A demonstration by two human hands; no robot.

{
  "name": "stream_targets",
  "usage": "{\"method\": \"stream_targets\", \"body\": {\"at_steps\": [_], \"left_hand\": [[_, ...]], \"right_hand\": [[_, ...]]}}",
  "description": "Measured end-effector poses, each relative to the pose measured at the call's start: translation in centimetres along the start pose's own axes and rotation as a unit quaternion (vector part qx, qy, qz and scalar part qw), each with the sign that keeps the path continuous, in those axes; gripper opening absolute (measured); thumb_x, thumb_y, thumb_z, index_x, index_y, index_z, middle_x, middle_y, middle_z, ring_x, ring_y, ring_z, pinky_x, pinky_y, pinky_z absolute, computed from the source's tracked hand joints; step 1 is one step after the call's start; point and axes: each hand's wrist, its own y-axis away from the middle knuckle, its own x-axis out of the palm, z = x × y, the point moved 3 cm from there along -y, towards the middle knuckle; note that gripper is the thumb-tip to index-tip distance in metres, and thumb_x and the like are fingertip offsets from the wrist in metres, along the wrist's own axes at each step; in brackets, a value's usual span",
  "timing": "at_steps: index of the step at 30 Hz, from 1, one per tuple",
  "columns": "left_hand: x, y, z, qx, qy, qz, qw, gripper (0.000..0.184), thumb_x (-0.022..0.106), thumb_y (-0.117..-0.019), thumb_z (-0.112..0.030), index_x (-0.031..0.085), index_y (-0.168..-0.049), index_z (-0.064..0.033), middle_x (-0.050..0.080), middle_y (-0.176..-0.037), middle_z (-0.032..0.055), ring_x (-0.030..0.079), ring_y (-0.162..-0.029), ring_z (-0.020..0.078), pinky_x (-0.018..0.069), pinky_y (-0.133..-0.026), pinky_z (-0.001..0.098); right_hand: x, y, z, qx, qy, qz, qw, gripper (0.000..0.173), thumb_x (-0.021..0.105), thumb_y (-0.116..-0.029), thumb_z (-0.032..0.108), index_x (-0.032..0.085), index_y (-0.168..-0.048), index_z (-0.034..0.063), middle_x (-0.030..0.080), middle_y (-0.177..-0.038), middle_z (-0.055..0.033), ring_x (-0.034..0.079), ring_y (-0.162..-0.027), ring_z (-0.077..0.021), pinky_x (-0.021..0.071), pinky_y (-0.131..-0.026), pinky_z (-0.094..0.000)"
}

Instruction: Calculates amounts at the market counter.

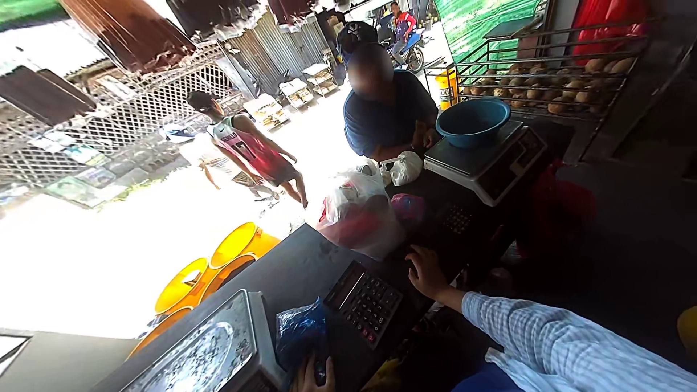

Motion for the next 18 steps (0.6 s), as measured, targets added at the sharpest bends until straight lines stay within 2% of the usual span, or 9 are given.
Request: {"method": "stream_targets", "body": {"at_steps": [7,14,18], "left_hand": [[-0.2,0.4,0.4,0.005,0.016,-0.015,1.000,0.054,0.056,-0.0954,-0.048,0.073,-0.122,-0.0048,0.064,-0.137,0.0210,0.059,-0.128,0.0433,0.0375,-0.111,0.0599],[0.2,0.4,1.1,0.011,0.026,-0.020,0.999,0.060,0.043,-0.1004,-0.053,0.074,-0.122,-0.0059,0.064,-0.136,0.0195,0.059,-0.128,0.0411,0.0375,-0.112,0.0581],[0.4,0.5,1.3,0.011,0.031,-0.034,0.999,0.062,0.042,-0.0998,-0.055,0.074,-0.120,-0.0061,0.066,-0.135,0.0188,0.061,-0.126,0.0410,0.0375,-0.111,0.0589]], "right_hand": [[0.5,0.3,0.1,-0.015,0.013,-0.026,0.999,0.033,0.061,-0.0925,0.021,0.069,-0.123,0.0103,0.053,-0.150,-0.0163,0.052,-0.135,-0.0361,0.0356,-0.112,-0.0578],[0.6,0.3,0.1,-0.009,0.019,-0.019,1.000,0.033,0.060,-0.0928,0.021,0.069,-0.123,0.0115,0.053,-0.150,-0.0147,0.052,-0.136,-0.0348,0.0349,-0.112,-0.0571],[0.7,0.3,0.2,0.001,0.025,-0.010,1.000,0.033,0.060,-0.0933,0.021,0.068,-0.124,0.0120,0.052,-0.151,-0.0143,0.051,-0.136,-0.0350,0.0336,-0.113,-0.0564]]}}
